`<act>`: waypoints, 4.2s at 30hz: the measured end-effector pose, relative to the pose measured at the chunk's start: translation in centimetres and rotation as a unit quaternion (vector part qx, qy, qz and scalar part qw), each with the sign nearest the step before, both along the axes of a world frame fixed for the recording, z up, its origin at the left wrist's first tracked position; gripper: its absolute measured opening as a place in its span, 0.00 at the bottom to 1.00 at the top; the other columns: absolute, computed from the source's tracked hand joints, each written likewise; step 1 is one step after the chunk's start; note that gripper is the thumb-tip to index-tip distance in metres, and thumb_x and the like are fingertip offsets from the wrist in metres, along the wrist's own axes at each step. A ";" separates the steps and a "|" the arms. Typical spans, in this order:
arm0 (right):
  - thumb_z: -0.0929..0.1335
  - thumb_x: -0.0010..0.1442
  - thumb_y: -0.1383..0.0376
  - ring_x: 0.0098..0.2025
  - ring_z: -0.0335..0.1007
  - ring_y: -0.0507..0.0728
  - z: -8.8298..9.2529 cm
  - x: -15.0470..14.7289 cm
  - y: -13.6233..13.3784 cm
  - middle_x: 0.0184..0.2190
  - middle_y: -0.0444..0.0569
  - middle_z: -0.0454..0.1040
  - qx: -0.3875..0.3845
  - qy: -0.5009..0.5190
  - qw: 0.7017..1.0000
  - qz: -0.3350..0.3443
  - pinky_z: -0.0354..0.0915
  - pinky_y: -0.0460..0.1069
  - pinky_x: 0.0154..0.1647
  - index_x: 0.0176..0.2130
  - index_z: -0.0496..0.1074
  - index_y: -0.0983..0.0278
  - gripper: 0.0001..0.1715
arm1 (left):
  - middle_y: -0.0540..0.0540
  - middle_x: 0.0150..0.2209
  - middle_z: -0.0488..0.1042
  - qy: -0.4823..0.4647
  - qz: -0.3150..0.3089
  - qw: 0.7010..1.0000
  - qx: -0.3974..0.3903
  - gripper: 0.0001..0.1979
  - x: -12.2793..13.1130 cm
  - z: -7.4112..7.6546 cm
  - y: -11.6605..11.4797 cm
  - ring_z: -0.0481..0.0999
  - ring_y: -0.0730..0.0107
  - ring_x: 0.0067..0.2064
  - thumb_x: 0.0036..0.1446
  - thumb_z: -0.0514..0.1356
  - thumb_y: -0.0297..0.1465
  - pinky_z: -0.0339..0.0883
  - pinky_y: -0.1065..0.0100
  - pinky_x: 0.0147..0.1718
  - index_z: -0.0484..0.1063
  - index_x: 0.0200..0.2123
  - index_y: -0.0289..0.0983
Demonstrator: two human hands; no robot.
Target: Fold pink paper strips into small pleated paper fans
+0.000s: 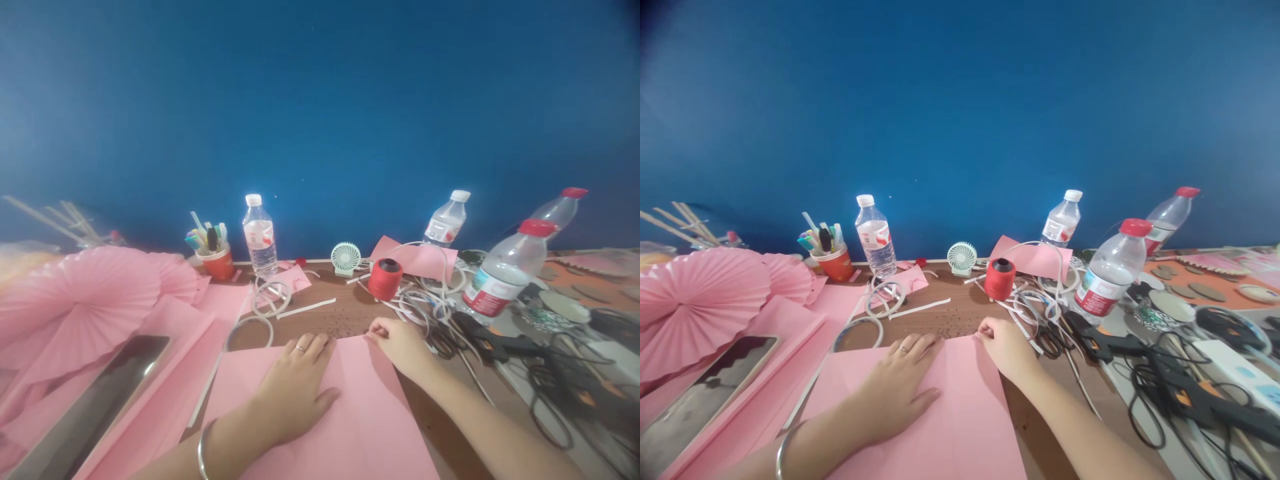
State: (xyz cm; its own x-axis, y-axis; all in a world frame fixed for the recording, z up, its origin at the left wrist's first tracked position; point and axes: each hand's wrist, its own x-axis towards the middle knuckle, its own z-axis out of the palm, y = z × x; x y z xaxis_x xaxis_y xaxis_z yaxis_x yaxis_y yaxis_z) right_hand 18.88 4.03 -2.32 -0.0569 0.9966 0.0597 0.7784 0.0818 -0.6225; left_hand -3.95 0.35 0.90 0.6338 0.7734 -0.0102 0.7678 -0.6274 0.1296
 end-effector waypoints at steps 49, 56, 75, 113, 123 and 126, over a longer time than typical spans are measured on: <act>0.67 0.49 0.55 0.22 0.53 0.49 0.9 1.0 -0.3 0.16 0.40 0.59 -0.063 0.022 0.997 0.035 0.46 0.44 0.22 0.18 0.62 0.65 0.18 | 0.45 0.63 0.35 -0.014 0.040 0.999 -0.016 0.36 -1.7 -2.4 1.2 0.38 0.60 0.63 0.57 0.39 0.51 0.38 0.58 0.59 0.36 0.62 0.38; 0.66 0.50 0.55 0.20 0.52 0.49 0.8 1.2 -0.4 0.15 0.40 0.57 -0.072 0.001 0.996 0.044 0.45 0.44 0.21 0.18 0.60 0.64 0.19 | 0.45 0.63 0.34 -0.009 0.039 0.999 -0.021 0.36 -1.7 -2.3 1.0 0.38 0.60 0.63 0.56 0.38 0.52 0.38 0.57 0.59 0.36 0.62 0.38; 0.65 0.51 0.54 0.22 0.54 0.50 0.7 1.3 -0.5 0.17 0.40 0.60 -0.102 0.067 0.990 0.063 0.48 0.44 0.23 0.20 0.64 0.65 0.18 | 0.44 0.63 0.35 -0.011 0.058 0.998 -0.024 0.37 -2.0 -2.7 1.8 0.37 0.58 0.63 0.56 0.39 0.52 0.38 0.57 0.59 0.37 0.62 0.37; 0.67 0.48 0.53 0.17 0.48 0.47 1.3 1.8 -0.6 0.13 0.38 0.53 -0.137 0.071 0.985 0.081 0.43 0.44 0.19 0.17 0.57 0.65 0.22 | 0.40 0.63 0.33 -0.006 0.047 0.999 -0.015 0.45 -1.7 -3.0 0.5 0.35 0.54 0.63 0.50 0.41 0.57 0.33 0.54 0.59 0.33 0.62 0.34; 0.68 0.46 0.51 0.11 0.46 0.46 1.5 2.0 -0.9 0.08 0.36 0.53 -0.220 0.064 0.970 0.086 0.40 0.44 0.13 0.18 0.61 0.64 0.21 | 0.35 0.63 0.31 0.001 0.077 0.996 -0.048 0.62 -2.0 -3.2 1.5 0.32 0.47 0.62 0.34 0.46 0.65 0.33 0.50 0.58 0.33 0.62 0.28; 0.69 0.46 0.53 0.11 0.48 0.46 1.8 1.9 -1.0 0.08 0.36 0.54 -0.224 0.075 0.968 0.083 0.41 0.43 0.13 0.17 0.60 0.64 0.21 | 0.36 0.63 0.31 -0.003 0.077 0.996 -0.048 0.61 -1.9 -3.2 1.5 0.31 0.48 0.63 0.34 0.47 0.65 0.33 0.51 0.58 0.34 0.62 0.29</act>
State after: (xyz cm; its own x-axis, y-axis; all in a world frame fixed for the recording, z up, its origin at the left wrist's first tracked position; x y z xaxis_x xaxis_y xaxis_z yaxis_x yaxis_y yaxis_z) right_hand 20.77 3.06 -0.56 -0.2426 0.9024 -0.3560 0.6755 -0.1063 -0.7297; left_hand -5.89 1.89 -2.34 0.5088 0.8568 -0.0842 0.8525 -0.4877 0.1882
